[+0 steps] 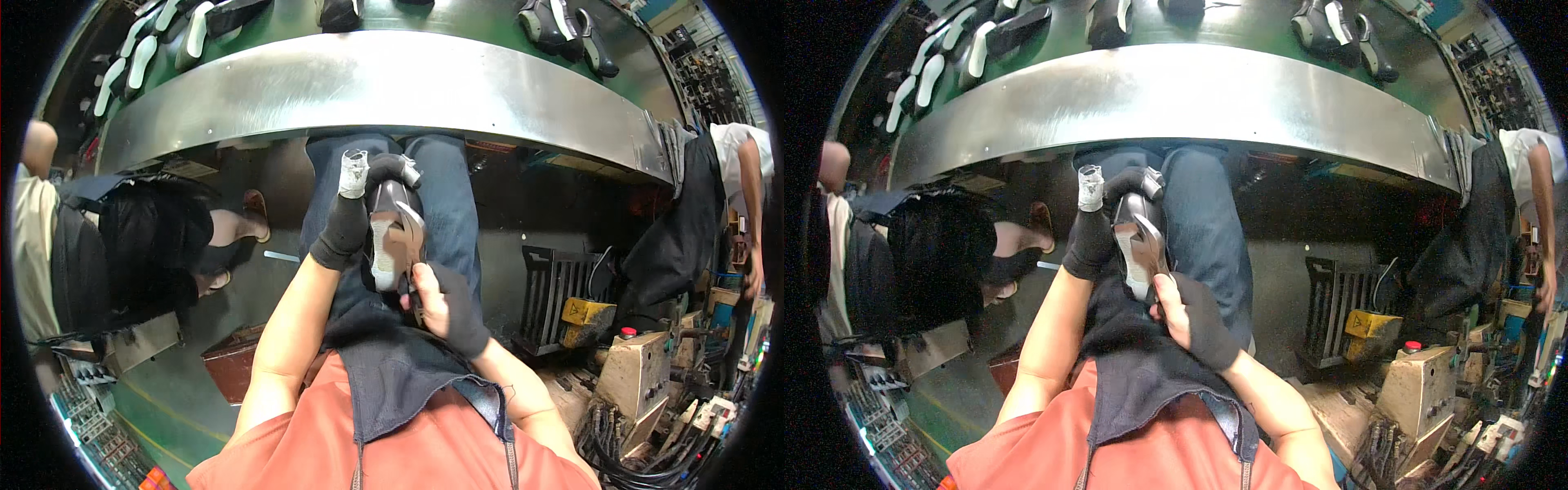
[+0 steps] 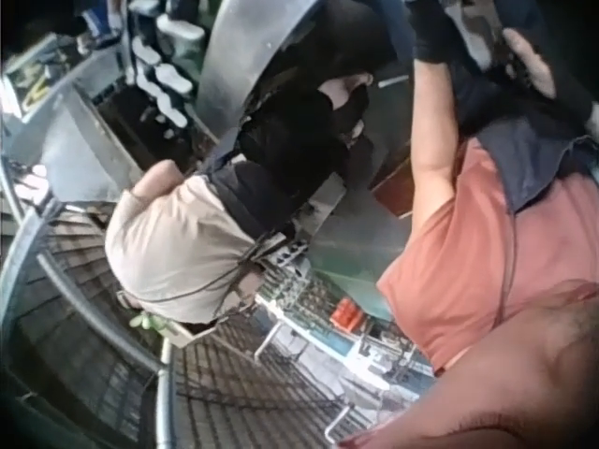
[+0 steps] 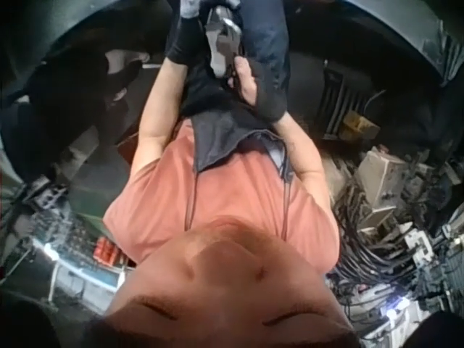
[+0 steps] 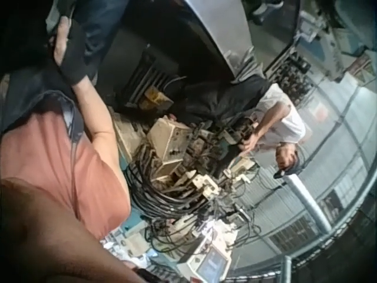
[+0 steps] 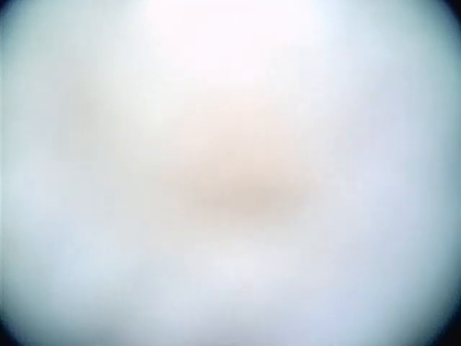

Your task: Using pliers to trim or adjust the upper material of a shoe on a last before placing it on a conveyor belt.

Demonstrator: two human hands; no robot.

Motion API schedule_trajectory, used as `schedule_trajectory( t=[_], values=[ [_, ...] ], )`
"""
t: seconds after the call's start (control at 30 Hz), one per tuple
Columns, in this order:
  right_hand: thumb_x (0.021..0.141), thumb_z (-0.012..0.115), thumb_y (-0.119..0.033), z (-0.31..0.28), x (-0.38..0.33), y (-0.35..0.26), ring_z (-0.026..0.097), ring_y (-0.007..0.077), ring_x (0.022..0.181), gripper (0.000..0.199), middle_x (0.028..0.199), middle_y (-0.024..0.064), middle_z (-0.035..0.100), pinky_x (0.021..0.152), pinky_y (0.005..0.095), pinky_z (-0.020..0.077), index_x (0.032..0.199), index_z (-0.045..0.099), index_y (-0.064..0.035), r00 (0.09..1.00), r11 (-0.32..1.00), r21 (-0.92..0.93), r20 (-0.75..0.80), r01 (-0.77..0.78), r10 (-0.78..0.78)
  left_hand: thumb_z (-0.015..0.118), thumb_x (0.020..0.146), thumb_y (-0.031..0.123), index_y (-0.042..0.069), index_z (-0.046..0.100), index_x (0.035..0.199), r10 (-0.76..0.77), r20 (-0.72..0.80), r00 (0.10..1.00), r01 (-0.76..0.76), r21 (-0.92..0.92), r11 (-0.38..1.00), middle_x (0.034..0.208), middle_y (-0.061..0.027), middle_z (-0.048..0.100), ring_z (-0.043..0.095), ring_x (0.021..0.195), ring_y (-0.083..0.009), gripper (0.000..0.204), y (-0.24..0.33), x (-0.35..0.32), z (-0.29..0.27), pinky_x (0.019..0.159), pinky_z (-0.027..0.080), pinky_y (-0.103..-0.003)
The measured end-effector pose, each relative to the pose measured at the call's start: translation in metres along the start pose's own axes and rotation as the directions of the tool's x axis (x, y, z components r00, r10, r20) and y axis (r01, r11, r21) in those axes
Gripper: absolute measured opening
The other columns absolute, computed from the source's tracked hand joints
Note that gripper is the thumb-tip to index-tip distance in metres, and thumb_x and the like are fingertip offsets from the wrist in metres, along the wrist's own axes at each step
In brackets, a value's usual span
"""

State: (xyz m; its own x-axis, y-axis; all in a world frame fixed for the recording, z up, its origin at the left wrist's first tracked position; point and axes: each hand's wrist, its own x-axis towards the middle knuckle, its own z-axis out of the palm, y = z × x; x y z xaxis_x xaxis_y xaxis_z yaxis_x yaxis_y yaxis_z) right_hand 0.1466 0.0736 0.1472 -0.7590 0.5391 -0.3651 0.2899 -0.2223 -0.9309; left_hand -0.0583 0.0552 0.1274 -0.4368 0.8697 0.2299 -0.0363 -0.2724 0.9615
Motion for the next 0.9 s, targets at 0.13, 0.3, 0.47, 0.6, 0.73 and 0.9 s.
schedule_trajectory(
  t=[0.13,0.3,0.47,0.6,0.73,0.9],
  values=[
    [0.102,0.049,-0.024,0.015,0.005,0.036,0.059,0.026,0.059,0.034,0.066,0.0117,0.059,0.057,0.0361,0.0428,0.078,0.058,-0.0017,0.959,0.94,-0.231,-0.071,0.25,-0.273,0.02,0.101,0.053,-0.001,0.07,0.094,0.068,0.064,0.996,-0.071,0.049,0.996,0.103,-0.0131,0.066,0.056,0.11,-0.0256,0.074,0.0,0.002,-0.004,0.104,0.037,-0.038],
    [0.09,0.06,-0.034,-0.029,-0.052,0.069,0.063,0.034,0.09,0.031,0.1,0.0143,0.063,0.072,0.0451,0.0484,0.098,0.064,-0.0042,0.908,0.77,-0.509,0.36,0.384,-0.214,0.027,0.095,0.068,-0.003,0.06,0.119,-0.104,0.155,0.982,0.12,-0.099,0.988,0.121,-0.0192,0.058,0.054,0.12,-0.0314,0.082,0.046,-0.061,0.011,0.105,0.038,-0.041],
    [0.086,0.062,-0.039,-0.047,-0.067,0.078,0.062,0.0327,0.104,0.036,0.114,0.0127,0.061,0.076,0.043,0.0487,0.094,0.062,-0.0039,0.788,0.686,-0.429,0.495,0.588,-0.366,0.041,0.091,0.068,-0.001,0.054,0.128,-0.161,0.304,0.939,0.118,0.154,0.981,0.126,-0.017,0.058,0.05,0.127,-0.0318,0.079,0.04,-0.089,0.003,0.115,0.025,-0.047],
    [0.088,0.06,-0.042,-0.05,-0.057,0.08,0.06,0.0335,0.11,0.039,0.117,0.0152,0.059,0.081,0.0438,0.0471,0.093,0.062,-0.0027,0.8,0.68,-0.468,0.514,0.564,-0.31,0.045,0.095,0.057,0.001,0.056,0.125,-0.18,0.144,0.973,0.171,0.07,0.983,0.123,-0.016,0.059,0.053,0.123,-0.0296,0.064,0.013,-0.084,0.004,0.113,0.029,-0.045],
    [0.096,0.054,-0.039,-0.046,-0.028,0.031,0.064,0.0347,0.087,0.038,0.099,0.0151,0.063,0.069,0.041,0.0468,0.089,0.061,-0.0019,0.869,0.696,-0.538,0.412,0.475,-0.275,0.045,0.095,0.066,0.004,0.047,0.137,-0.48,0.078,0.874,0.451,-0.501,0.739,0.127,-0.0104,0.058,0.055,0.118,-0.0189,0.076,-0.02,-0.076,0.004,0.104,0.042,-0.034],
    [0.104,0.046,-0.034,-0.038,0.007,-0.058,0.059,0.012,0.063,0.043,0.072,0.0047,0.063,0.06,0.0303,0.0473,0.082,0.06,-0.0007,0.963,0.971,-0.073,0.13,-0.228,0.236,0.025,0.1,0.065,0.004,0.045,0.141,-0.764,-0.024,0.645,0.66,-0.488,0.572,0.133,-0.0132,0.056,0.058,0.119,-0.0249,0.076,-0.002,-0.053,0.002,0.103,0.046,-0.038]
  ],
)
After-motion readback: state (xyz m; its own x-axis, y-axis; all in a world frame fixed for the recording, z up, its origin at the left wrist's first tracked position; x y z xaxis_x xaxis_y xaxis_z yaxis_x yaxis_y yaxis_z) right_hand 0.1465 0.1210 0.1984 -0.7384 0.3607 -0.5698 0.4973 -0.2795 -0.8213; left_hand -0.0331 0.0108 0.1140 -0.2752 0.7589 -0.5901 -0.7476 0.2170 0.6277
